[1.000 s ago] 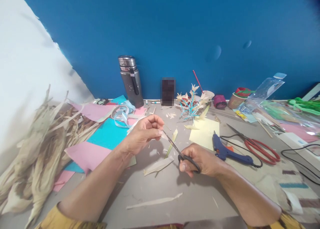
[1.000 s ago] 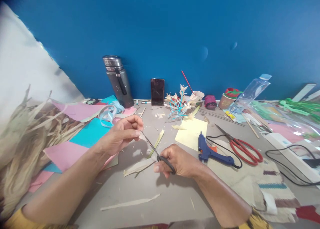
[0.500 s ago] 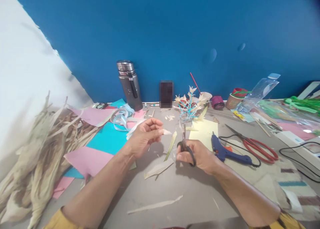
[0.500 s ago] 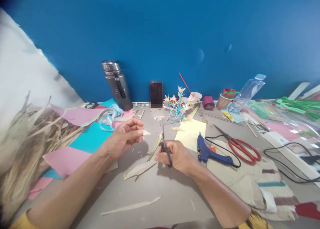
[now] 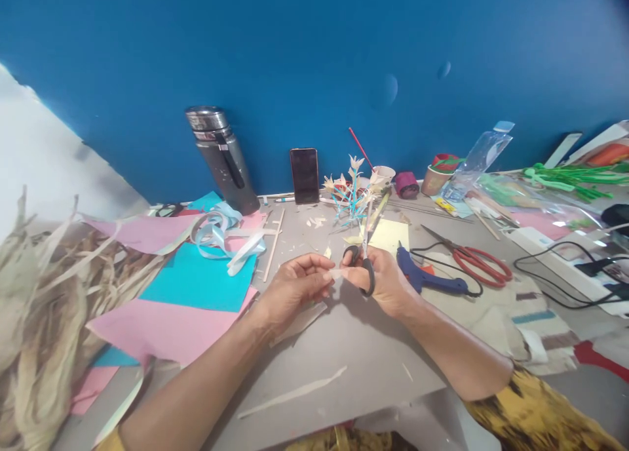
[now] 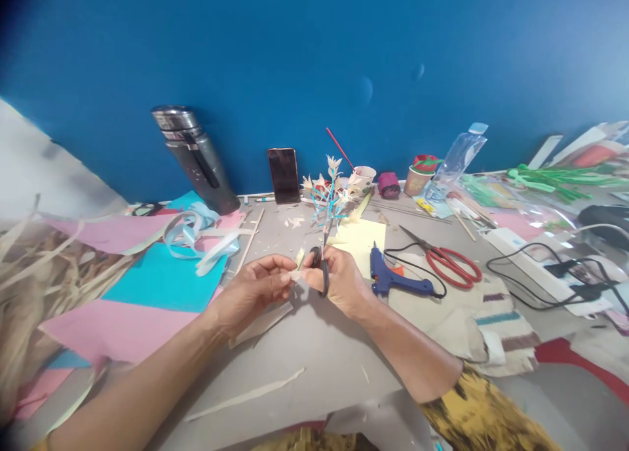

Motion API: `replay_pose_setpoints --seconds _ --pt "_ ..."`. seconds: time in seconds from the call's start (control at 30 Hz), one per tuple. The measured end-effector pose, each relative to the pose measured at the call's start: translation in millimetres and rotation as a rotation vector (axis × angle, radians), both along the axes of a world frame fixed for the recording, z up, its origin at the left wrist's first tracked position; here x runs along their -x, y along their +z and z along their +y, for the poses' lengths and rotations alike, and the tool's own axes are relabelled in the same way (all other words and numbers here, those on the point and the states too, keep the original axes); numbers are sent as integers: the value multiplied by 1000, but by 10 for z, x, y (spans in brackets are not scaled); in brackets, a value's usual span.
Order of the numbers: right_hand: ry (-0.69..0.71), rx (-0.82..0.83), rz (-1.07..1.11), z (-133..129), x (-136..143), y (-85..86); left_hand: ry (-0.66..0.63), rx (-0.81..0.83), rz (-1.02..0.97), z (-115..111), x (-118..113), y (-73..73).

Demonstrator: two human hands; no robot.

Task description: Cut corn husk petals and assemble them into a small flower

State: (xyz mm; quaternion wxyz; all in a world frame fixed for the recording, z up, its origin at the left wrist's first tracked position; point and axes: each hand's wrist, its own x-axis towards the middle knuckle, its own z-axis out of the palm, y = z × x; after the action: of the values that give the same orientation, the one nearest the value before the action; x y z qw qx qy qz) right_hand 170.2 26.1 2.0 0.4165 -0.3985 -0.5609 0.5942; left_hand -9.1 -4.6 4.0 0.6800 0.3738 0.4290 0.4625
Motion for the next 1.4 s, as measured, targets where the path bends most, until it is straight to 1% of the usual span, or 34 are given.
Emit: replay_pose_setpoints --seconds 0.1,0.17,0.23,0.3,0.37,0.43,0.53,0.6,0.73,0.77,0.83,0.97,1.03,1.1,1.13,1.17,1.27,1.33,1.4 --pt "81 25 -17 7 -25 -9 -86 -43 96 8 47 9" --pt "113 60 -3 13 -35 -18 -145 -34 111 2 55 7" --pt "153 115 57 22 -39 -26 -201 6 63 -14 43 1" --pt "214 191 168 36 -41 -29 -227 32 -29 -32 19 -5" --pt "255 270 284 53 -42 -29 -221 42 -121 -45 -7 -8" --pt "237 288 341 63 -38 -29 -188 48 -180 -47 -26 -8" --pt "138 142 267 49 -15 -28 -99 45 -197 -42 -39 -12" --pt "104 51 189 21 9 -23 -66 28 -157 -43 -48 -22" --pt "64 -9 85 -29 36 -5 -53 4 -64 -64 -82 -55" --pt "61 -7 71 -33 37 -4 -64 8 -61 -70 -90 -62" --pt "98 35 100 -28 31 -9 -100 12 -83 -82 -101 -67" --pt "223 196 288 23 0 -10 -164 1 -157 -91 -87 -44" --pt "205 198 284 69 -30 1 -176 6 -198 -87 -68 -21" --pt "118 96 125 124 -68 6 -151 16 -242 -77 -48 0" --pt "74 23 -22 149 -86 3 -127 20 -259 -70 -38 7" --pt "33 -57 -212 171 -102 -2 -101 19 -273 -61 -29 11" --pt "-41 -298 -875 188 -121 -20 -37 12 -300 -24 -6 0" --pt "-49 -423 -1187 161 -109 -9 5 19 -313 10 5 -19" --pt "-18 -489 -1342 123 -82 34 55 35 -306 44 15 -42"
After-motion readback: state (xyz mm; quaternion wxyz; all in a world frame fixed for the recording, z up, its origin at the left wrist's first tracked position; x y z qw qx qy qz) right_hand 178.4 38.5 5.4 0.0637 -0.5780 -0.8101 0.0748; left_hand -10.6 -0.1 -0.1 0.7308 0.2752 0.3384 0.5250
